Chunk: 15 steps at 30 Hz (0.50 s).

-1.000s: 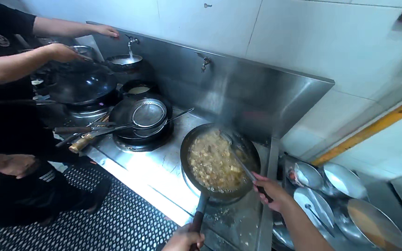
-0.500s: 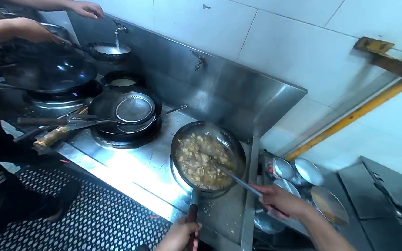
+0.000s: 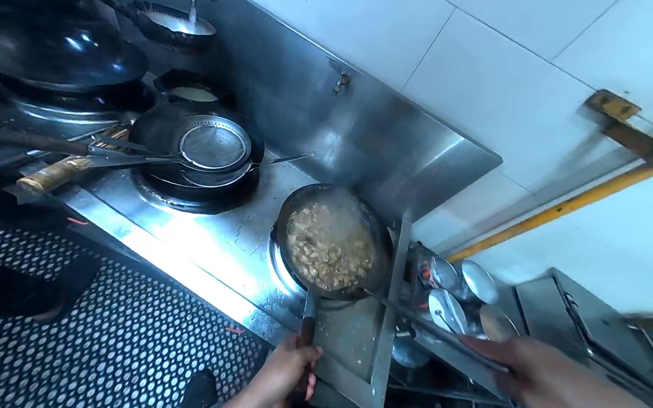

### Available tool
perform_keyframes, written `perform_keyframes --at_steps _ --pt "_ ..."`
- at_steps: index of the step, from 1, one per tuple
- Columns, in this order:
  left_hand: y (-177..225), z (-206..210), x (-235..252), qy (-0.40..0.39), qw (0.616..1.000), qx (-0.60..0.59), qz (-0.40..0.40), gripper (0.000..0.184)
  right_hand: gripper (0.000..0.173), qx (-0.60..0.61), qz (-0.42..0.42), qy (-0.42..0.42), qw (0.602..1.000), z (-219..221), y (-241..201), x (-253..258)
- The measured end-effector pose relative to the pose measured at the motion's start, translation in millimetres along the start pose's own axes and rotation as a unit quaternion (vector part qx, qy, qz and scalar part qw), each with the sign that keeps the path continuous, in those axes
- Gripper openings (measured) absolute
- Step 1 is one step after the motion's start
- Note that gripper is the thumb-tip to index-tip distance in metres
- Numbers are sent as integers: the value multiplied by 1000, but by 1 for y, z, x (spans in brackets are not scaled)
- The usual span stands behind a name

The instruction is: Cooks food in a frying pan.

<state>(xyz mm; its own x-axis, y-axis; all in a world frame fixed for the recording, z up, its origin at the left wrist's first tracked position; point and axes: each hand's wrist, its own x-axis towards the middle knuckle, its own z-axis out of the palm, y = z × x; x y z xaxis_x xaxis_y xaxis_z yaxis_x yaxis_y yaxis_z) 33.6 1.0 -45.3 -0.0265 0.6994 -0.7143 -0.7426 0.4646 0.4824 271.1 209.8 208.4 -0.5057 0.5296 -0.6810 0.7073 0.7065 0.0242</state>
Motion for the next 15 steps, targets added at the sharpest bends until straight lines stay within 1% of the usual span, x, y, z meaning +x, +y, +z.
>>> perform_keyframes --at_steps 4,8,10,12,15 --pt "0 -1 0 10 1000 7 1 26 54 20 32 -16 999 41 -31 44" --pt "-1 -2 1 8 1000 19 0 27 62 72 84 30 993 102 -69 108" --pt "-1 -3 3 6 1000 27 1 28 66 90 104 56 989 125 -88 134" --pt "1 -3 3 10 999 35 -4 28 69 110 121 76 984 143 -99 157" --pt "1 -5 5 16 999 50 -10 31 67 143 124 110 976 158 -104 179"
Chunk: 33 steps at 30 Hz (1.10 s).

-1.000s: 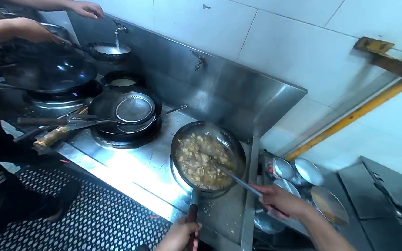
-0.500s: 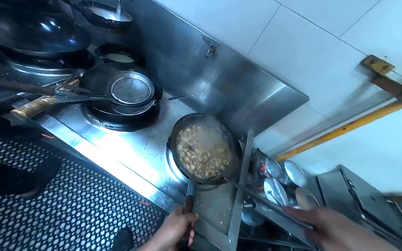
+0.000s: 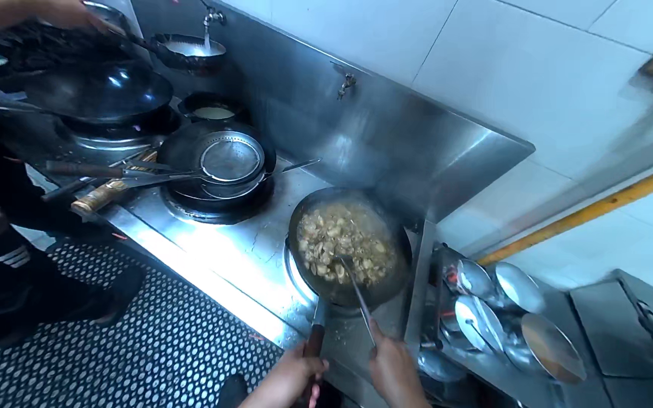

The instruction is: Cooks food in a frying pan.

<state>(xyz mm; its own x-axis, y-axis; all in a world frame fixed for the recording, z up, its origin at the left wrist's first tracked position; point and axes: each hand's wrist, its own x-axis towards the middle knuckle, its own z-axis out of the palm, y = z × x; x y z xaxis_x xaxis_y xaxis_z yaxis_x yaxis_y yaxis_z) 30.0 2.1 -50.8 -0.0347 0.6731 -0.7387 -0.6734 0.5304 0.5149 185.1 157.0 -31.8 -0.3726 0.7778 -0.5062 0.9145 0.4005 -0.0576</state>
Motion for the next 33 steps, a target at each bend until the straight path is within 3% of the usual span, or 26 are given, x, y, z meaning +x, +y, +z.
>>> perform_keyframes --at_steps 8,11,14,17,21,25,29,33 --pt "-3 0 3 -1 1000 7 9 27 66 51 9 35 998 9 -17 37" --pt "-4 -1 5 3 1000 -1 7 28 63 142 3 47 989 17 -8 51" --pt "-7 0 6 6 1000 -13 12 28 57 328 -30 63 942 30 29 66" --pt "-6 0 5 -3 999 -27 23 26 56 504 -37 35 862 25 62 54" --pt "-6 -2 5 -13 999 -38 22 25 55 579 -48 14 814 -7 93 22" --pt "-6 -3 7 -15 999 -48 18 24 54 554 -79 65 826 -31 110 29" --pt "-6 -3 6 -4 999 -52 17 22 55 522 -81 110 842 -43 125 69" --pt "-7 -1 5 3 999 -53 13 25 52 525 -41 59 848 -42 135 106"
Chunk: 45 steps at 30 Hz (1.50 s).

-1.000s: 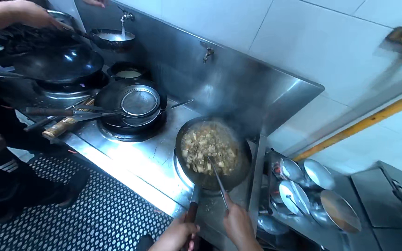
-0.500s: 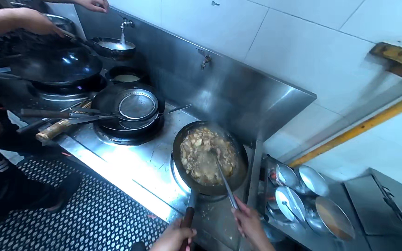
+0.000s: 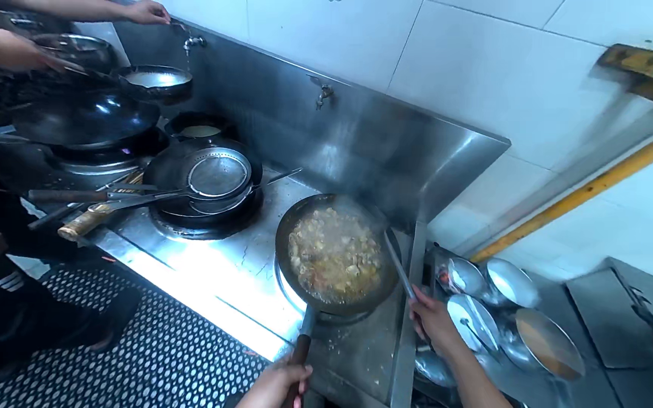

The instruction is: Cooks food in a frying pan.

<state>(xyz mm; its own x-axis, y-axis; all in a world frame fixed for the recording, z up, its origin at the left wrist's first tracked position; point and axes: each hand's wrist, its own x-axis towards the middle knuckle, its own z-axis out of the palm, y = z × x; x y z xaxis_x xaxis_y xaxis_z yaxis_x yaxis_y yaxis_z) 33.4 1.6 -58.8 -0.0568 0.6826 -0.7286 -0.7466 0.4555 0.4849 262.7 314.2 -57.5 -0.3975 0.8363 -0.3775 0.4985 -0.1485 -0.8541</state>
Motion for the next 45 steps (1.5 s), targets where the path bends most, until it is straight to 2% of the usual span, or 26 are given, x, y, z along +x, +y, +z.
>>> perform_keyframes --at_steps 3,7,12,16,18,21,24,28,32,36,39,45 --pt "0 0 -1 -1 1000 -2 2 28 49 24 91 -44 995 16 -3 0" --pt "0 -2 2 -3 1000 5 -1 29 49 53 144 -107 982 23 -9 -9" --pt "3 1 3 1 1000 14 -10 31 48 95 185 -191 959 3 -9 -25" --pt "8 18 -12 19 1000 -2 -6 19 48 88 166 -218 958 -11 -16 -53" --pt "11 25 -20 13 1000 -12 -9 21 50 11 125 -217 968 -21 -29 -71" --pt "7 14 -16 -10 1000 -23 -8 24 54 -202 33 -195 959 -40 -62 -95" --pt "7 7 -15 -3 999 -33 -8 24 52 -389 -35 -158 907 -65 -105 -115" --pt "8 7 -16 -11 999 -38 -13 22 50 -514 -60 -129 846 -98 -153 -145" --pt "8 5 -16 -25 999 -36 -7 21 47 -619 -61 -151 768 -107 -189 -167" --pt "10 4 -14 -28 999 -32 -9 20 49 -697 -30 -158 699 -79 -194 -167" --pt "11 2 -13 -30 999 -26 -10 20 53 -713 -12 -161 682 -37 -168 -146" --pt "11 1 -11 -38 999 -20 -18 30 58 -655 28 -120 745 40 -104 -98"
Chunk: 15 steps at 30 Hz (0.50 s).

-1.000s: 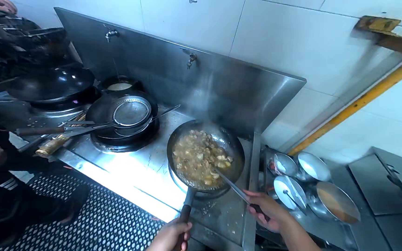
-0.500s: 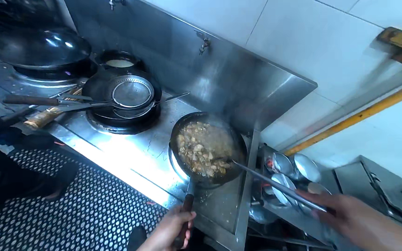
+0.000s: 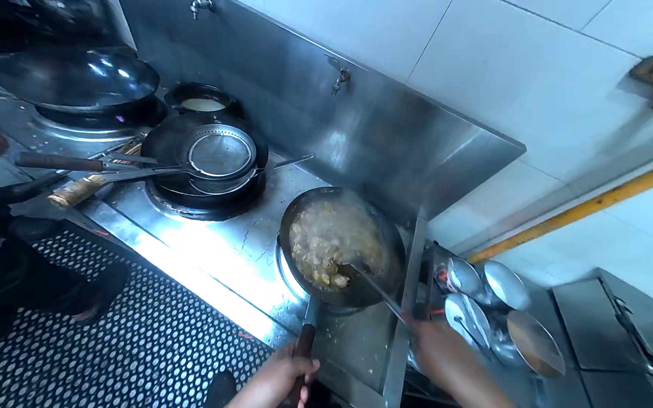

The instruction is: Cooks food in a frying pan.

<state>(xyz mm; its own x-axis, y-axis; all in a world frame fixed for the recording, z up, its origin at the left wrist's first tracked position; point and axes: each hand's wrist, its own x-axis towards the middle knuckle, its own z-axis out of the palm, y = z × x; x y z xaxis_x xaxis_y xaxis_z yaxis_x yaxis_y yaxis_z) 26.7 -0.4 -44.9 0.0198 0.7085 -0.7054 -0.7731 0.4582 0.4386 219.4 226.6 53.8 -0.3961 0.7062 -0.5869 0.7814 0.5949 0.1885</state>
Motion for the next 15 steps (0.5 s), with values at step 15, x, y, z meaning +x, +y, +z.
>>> perform_keyframes --at_steps 15 --pt "-6 7 6 16 1000 12 -6 43 56 427 -6 128 895 98 -32 81"
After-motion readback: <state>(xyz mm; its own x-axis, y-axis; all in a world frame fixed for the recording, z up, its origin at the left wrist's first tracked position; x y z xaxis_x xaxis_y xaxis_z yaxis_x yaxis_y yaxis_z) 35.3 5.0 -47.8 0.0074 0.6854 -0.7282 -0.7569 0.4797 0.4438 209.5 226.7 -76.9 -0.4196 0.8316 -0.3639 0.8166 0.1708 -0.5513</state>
